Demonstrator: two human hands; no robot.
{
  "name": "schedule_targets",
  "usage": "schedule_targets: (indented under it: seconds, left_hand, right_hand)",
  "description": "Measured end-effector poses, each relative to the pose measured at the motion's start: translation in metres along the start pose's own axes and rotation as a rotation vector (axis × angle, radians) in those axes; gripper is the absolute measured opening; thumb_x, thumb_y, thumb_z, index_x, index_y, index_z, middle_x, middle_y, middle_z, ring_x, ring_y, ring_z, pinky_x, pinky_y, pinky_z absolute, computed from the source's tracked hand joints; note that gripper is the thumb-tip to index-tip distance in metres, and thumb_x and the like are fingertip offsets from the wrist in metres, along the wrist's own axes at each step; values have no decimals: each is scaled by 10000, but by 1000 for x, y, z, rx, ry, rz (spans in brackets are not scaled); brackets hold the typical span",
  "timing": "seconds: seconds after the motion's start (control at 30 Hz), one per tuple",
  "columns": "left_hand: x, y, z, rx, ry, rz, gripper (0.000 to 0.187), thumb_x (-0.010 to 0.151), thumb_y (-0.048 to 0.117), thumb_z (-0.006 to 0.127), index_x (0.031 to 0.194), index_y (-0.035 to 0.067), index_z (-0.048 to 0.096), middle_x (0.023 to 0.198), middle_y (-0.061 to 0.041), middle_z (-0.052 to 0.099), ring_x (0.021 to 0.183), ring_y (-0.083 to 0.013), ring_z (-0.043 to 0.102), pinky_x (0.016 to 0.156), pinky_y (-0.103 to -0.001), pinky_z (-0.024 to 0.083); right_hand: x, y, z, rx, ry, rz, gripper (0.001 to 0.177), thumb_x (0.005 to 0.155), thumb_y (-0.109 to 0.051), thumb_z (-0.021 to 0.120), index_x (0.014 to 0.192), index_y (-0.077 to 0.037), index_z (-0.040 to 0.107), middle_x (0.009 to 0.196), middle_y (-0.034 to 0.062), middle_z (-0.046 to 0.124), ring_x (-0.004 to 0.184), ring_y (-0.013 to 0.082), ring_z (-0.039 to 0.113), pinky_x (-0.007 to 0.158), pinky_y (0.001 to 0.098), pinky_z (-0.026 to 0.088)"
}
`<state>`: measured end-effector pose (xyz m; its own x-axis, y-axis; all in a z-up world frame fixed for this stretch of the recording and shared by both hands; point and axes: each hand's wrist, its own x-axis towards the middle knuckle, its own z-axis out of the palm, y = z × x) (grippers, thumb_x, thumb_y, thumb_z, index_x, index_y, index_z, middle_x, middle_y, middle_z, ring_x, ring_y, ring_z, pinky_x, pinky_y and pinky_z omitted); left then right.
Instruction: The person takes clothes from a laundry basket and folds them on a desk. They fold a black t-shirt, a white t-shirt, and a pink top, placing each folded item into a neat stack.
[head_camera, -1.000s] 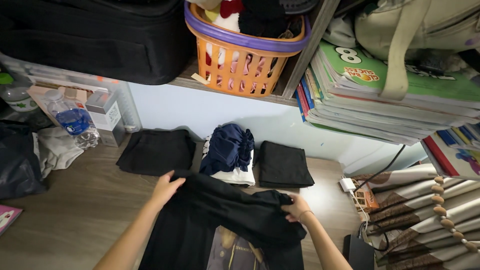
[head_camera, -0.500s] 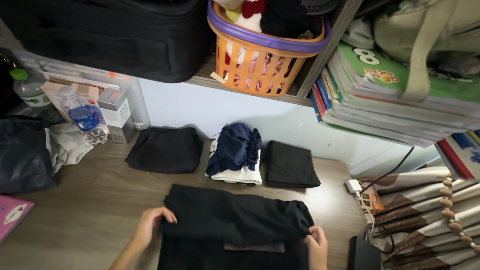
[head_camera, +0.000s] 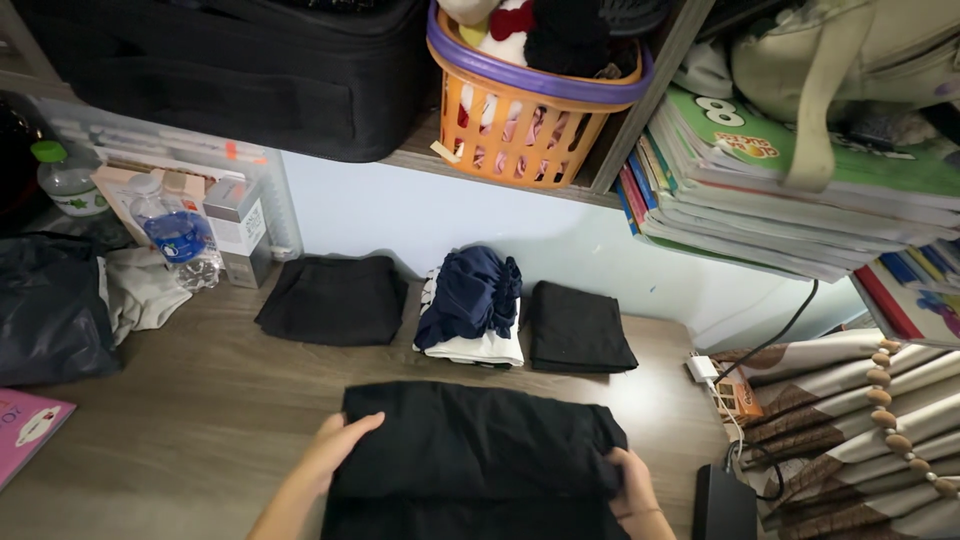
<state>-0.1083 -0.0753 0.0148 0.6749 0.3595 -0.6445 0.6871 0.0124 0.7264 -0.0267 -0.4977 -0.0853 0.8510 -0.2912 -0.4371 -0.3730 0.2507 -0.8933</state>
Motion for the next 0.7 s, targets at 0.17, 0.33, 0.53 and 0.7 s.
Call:
schedule_targets:
  seconds: [0.17, 0.33, 0.53, 0.7]
  left_hand:
    - [27, -47, 12, -315, -79, -150, 193, 648, 182, 605, 749, 18, 618, 799, -156, 620, 762, -295, 579, 687, -350, 397]
    - [59, -70, 15, 13, 113, -26, 516, 634, 173, 562, 1098, 44, 379, 1057, -136, 474, 965, -293, 486, 802, -373, 369]
    - [22, -46, 39, 417, 544, 694, 612, 641, 164, 596, 1198, -10, 410, 1251, -200, 417, 1181, -310, 410, 995, -402, 334]
    - [-15, -30, 80, 692, 383, 935, 449, 800, 225, 521, 1228, 112, 450, 1389, -67, 332, 1290, -234, 297, 1012, -554, 251]
  right_hand:
    - [0, -2, -22, -52, 138, 234, 144, 588, 18, 396, 714, -51, 399, 652, 28, 209, 578, 215, 209, 556, 372, 130]
    - [41, 28, -44, -537, 137, -138, 282, 501, -1, 432, 772, -12, 509, 700, 115, 460, 671, 250, 415, 587, 352, 315]
    - [-16, 7, 19, -1028, 307, -860, 550, 658, -129, 516, 1180, 22, 437, 1198, 211, 458, 1135, 366, 420, 1005, 444, 289]
    - [-89, -14, 97, -1092, -112, -1009, 523, 746, -46, 535, 1253, -42, 410, 1318, 144, 390, 1264, 294, 312, 1076, 420, 218]
